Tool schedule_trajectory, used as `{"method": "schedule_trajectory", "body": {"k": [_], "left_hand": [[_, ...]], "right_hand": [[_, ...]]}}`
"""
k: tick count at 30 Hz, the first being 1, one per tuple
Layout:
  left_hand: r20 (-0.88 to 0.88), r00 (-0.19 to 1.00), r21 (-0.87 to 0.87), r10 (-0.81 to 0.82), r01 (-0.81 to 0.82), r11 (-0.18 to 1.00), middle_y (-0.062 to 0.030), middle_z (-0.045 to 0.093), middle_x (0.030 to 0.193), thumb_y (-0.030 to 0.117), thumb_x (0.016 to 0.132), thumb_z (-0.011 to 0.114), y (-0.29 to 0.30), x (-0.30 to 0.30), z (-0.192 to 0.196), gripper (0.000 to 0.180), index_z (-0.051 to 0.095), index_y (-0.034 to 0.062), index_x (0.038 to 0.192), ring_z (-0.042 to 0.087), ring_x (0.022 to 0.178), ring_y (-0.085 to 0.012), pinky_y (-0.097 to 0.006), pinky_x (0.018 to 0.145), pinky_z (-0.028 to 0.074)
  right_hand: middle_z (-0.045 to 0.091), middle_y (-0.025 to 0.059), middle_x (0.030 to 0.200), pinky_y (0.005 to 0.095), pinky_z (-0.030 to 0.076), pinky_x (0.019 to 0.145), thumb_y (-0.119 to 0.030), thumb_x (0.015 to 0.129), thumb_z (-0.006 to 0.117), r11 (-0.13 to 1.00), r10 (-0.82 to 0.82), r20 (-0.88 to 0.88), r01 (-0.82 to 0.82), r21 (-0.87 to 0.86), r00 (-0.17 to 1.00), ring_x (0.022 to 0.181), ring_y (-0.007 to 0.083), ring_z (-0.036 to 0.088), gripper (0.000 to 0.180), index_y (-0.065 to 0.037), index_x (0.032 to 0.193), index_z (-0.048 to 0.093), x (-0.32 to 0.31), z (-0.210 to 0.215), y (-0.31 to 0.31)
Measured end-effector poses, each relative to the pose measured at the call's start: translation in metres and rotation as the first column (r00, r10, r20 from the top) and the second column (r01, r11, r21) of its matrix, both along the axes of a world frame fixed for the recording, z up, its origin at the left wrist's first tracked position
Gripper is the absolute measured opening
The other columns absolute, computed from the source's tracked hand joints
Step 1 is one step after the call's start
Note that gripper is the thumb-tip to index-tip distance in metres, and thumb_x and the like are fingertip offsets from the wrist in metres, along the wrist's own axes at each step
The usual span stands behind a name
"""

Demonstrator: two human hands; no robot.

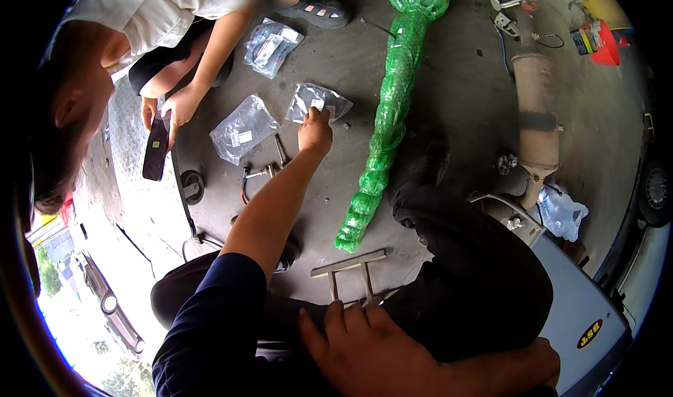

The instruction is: The person unpacks small plastic bags containing electrical parts and uses a screwdriver to tighten connections on a metal component with attached wires. They handle several packaged items and a green-wrapped object on the floor while assembling the parts.

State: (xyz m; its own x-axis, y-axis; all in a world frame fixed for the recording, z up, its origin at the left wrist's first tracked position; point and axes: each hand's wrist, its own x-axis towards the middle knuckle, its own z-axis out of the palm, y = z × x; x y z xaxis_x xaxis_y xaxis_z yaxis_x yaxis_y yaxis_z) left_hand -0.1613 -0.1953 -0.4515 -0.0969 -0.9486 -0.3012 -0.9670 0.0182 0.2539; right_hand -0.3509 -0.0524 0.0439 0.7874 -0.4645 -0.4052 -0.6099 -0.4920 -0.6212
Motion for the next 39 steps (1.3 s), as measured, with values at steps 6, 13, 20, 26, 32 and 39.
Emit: {"method": "schedule_trajectory", "body": {"k": [6,13,20,26,32,39], "left_hand": [[-0.291,0.953,0.061,0.078,-0.063,0.996,-0.0229,0.059,0.124,0.009,0.094,0.06,0.052,0.009,0.063,0.027,0.06,0.0056,0.121,0.064,0.118,-0.0463,-0.056,0.096,0.059],[-0.513,0.856,-0.025,-0.063,0.058,0.998,-0.0212,0.063,0.115,0.009,0.089,0.068,0.111,0.044,0.24,0.023,0.059,0.0029,0.109,0.066,0.107,-0.0448,-0.052,0.092,0.055],[-0.601,0.729,-0.44,-0.328,0.042,0.897,-0.0168,0.062,0.115,-0.006,0.082,0.072,0.182,0.076,0.417,0.03,0.062,0.0028,0.108,0.067,0.103,-0.0397,-0.045,0.089,0.057],[-0.19,0.796,-0.73,-0.575,0.277,0.625,-0.0215,0.056,0.138,0.009,0.087,0.081,0.219,0.08,0.435,0.037,0.065,0.004,0.12,0.064,0.121,-0.0401,-0.047,0.095,0.057],[-0.702,0.682,-0.501,-0.203,-0.272,0.821,-0.0169,0.056,0.134,0.018,0.097,0.08,0.207,0.111,0.452,0.05,0.053,0.0001,0.134,0.057,0.121,-0.0311,-0.043,0.105,0.047],[-0.77,-0.24,0.607,0.591,0.008,0.794,-0.0077,0.072,0.12,0.033,0.108,0.069,0.196,0.149,0.446,0.039,0.064,0.005,0.135,0.07,0.112,-0.0192,-0.037,0.093,0.058]], "right_hand": [[0.069,0.0112,0.091,0.0367,0.055,0.072,-0.024,0.099,0.067,0.99,0.009,0.09,0.004,-0.143,0.996,0.081,0.023,0.068,0.049,0.002,0.14,0.065,0.005,-0.012,0.01],[0.073,0.0201,0.082,0.0508,0.06,0.074,-0.034,0.1,0.072,0.91,-0.253,0.093,0.269,-0.316,0.963,0.079,0.0398,0.075,0.042,0.003,0.12,0.067,0.005,-0.012,-0.001],[0.07,0.0144,0.079,0.0452,0.057,0.072,-0.064,0.109,0.055,0.756,-0.637,-0.042,0.634,0.163,0.77,0.077,0.0299,0.072,0.068,0.0,0.091,0.069,0.013,-0.02,-0.013],[0.073,-0.0011,0.112,0.0272,0.051,0.096,-0.019,0.111,0.066,0.617,-0.78,0.474,0.382,0.688,0.408,0.102,0.0068,0.063,0.023,0.0,0.124,0.07,0.052,-0.048,0.001],[0.074,0.0019,0.121,0.03,0.052,0.1,-0.016,0.111,0.062,0.633,-0.743,0.458,0.291,0.717,0.488,0.11,0.0093,0.066,0.029,0.002,0.134,0.068,0.04,-0.035,0.005],[0.073,0.0042,0.126,0.031,0.051,0.103,-0.014,0.111,0.062,0.587,-0.749,0.437,0.192,0.786,0.498,0.116,0.0113,0.065,0.033,0.003,0.139,0.066,0.054,-0.044,0.021]]}}
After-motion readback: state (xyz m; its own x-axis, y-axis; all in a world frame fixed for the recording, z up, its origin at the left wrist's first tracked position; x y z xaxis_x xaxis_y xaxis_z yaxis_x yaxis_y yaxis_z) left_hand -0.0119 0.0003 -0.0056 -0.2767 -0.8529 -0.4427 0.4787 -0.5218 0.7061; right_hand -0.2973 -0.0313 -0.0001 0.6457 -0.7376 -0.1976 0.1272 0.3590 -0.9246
